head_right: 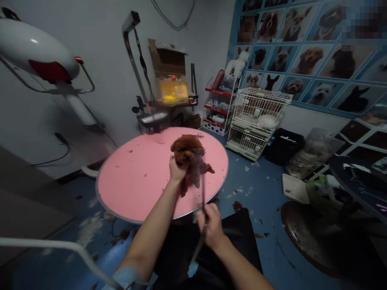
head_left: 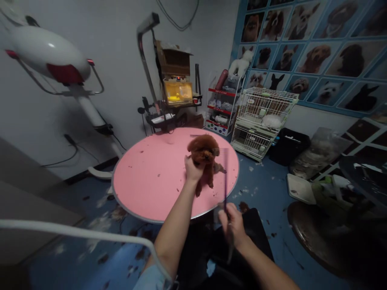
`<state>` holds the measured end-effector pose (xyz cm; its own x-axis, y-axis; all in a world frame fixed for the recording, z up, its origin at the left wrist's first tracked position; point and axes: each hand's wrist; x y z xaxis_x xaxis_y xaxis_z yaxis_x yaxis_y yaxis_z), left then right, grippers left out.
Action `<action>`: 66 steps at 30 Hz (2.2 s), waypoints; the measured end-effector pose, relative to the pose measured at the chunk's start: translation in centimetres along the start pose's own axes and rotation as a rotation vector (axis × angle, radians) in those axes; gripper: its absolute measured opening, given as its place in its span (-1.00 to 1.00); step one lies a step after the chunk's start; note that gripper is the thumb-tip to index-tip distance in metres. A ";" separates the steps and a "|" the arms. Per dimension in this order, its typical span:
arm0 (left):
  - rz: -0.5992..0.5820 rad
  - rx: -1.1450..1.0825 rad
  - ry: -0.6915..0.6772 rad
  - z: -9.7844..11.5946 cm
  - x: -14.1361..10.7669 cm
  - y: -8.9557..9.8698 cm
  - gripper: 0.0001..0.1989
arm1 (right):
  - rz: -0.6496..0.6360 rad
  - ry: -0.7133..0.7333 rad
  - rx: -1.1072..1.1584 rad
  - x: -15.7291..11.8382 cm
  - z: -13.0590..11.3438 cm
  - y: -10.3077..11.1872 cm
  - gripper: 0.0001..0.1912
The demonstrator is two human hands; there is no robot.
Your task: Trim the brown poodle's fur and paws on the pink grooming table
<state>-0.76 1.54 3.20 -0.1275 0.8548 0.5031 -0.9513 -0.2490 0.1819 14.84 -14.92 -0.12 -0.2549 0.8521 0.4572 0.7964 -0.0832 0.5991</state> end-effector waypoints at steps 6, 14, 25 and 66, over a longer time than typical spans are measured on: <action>0.030 -0.307 0.087 0.3 0.3 0.1 -0.62 | -0.074 -0.540 -0.117 6.5 8.4 4.7 -0.66; -0.038 -0.496 0.141 1.3 0.1 0.6 -0.65 | -0.372 -0.421 -0.363 14.2 8.9 10.7 -0.75; -0.255 -0.534 0.293 2.3 -0.4 1.8 -0.54 | -0.755 -0.609 -0.512 18.2 7.7 10.2 -0.71; -0.855 -0.624 0.867 10.3 6.1 3.7 -0.66 | 0.110 -0.372 1.227 11.5 1.7 0.7 -0.63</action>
<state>-2.16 1.13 15.61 0.6445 0.7029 -0.3009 -0.7595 0.5432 -0.3578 13.43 -4.32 4.44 -0.1468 0.9797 0.1369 0.8349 0.1969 -0.5140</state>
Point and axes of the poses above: each hand's wrist, its own x-axis towards the middle knuckle, its own y-axis out of the back of the hand, z = x × y, and after that the axes turned 13 degrees about -z, right-handed
